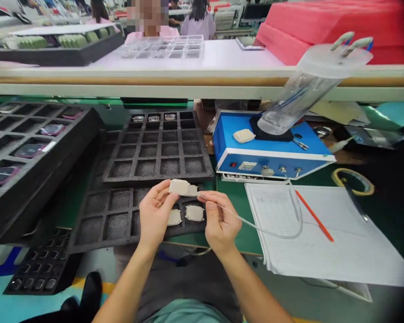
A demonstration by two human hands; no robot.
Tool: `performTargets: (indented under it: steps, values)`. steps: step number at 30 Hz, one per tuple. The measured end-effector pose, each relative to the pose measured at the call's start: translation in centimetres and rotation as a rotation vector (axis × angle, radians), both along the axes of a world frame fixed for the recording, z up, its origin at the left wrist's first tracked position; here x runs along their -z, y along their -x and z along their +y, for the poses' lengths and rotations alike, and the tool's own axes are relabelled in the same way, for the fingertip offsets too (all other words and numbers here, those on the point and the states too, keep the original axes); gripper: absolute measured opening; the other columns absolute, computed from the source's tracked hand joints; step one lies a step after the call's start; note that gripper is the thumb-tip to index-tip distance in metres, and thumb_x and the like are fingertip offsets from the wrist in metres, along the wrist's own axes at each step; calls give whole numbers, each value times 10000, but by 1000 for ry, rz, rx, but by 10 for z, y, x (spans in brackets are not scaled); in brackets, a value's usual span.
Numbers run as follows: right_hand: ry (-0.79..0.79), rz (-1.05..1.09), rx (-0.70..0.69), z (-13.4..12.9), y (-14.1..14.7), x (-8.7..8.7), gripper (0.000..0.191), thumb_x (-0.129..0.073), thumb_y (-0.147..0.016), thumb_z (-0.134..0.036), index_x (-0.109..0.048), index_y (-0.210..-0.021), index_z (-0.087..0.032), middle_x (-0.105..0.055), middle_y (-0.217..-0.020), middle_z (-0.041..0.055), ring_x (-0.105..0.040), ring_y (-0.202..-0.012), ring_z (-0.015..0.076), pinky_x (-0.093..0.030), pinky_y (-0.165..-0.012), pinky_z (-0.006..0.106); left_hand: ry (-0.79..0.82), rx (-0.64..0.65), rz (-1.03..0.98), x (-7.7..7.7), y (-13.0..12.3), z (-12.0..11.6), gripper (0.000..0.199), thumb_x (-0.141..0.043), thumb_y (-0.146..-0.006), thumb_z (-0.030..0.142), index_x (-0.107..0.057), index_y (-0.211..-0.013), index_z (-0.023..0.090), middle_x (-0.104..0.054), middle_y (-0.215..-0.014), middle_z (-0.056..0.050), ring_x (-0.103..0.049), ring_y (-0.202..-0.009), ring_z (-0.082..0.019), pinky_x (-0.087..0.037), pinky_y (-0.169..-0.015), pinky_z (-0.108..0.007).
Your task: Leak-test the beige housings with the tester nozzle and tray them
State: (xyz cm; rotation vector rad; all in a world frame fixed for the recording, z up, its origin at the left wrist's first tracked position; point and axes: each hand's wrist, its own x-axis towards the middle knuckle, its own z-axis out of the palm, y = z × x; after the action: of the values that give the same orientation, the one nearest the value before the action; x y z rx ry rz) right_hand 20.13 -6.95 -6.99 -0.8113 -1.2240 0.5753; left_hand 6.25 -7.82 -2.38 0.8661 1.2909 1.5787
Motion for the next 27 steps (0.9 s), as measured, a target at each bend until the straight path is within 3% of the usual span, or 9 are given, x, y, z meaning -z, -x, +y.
performTargets:
  steps: [3, 7, 15, 27]
  values:
    - [-84, -78, -27, 1, -3, -1, 229, -579, -985, -126, -733, -1102, -247, -775, -1053, 74, -756, -1037, 244, -648, -906, 462, -17, 45, 105, 8, -5, 3, 312, -878, -742, 284, -797, -1011, 149, -826, -1014, -102, -791, -928, -232, -628, -895, -334]
    - [-88, -113, -85, 2, -4, -4, 225, -596, -981, -129, -735, -1106, -253, -792, -1051, 69, -765, -1074, 260, -639, -931, 474, -35, 74, 200, 12, -3, 0, 252, -846, -776, 254, -834, -1020, 194, -833, -1015, -69, -797, -920, -222, -631, -893, -309]
    - [-41, -114, -87, 1, -4, -5, 229, -594, -995, -151, -738, -1120, -279, -796, -1025, 59, -770, -1059, 264, -635, -923, 492, -6, 79, 270, 14, -4, -2, 241, -829, -780, 247, -848, -1020, 227, -832, -1031, -57, -801, -924, -246, -646, -902, -348]
    - [-16, -170, -44, 1, -4, -5, 168, -591, -1006, -210, -735, -1070, -268, -806, -1005, 62, -783, -1024, 269, -647, -902, 507, -32, 87, 287, 18, -3, -4, 255, -831, -803, 225, -845, -1057, 247, -829, -1061, -36, -797, -946, -223, -635, -912, -307]
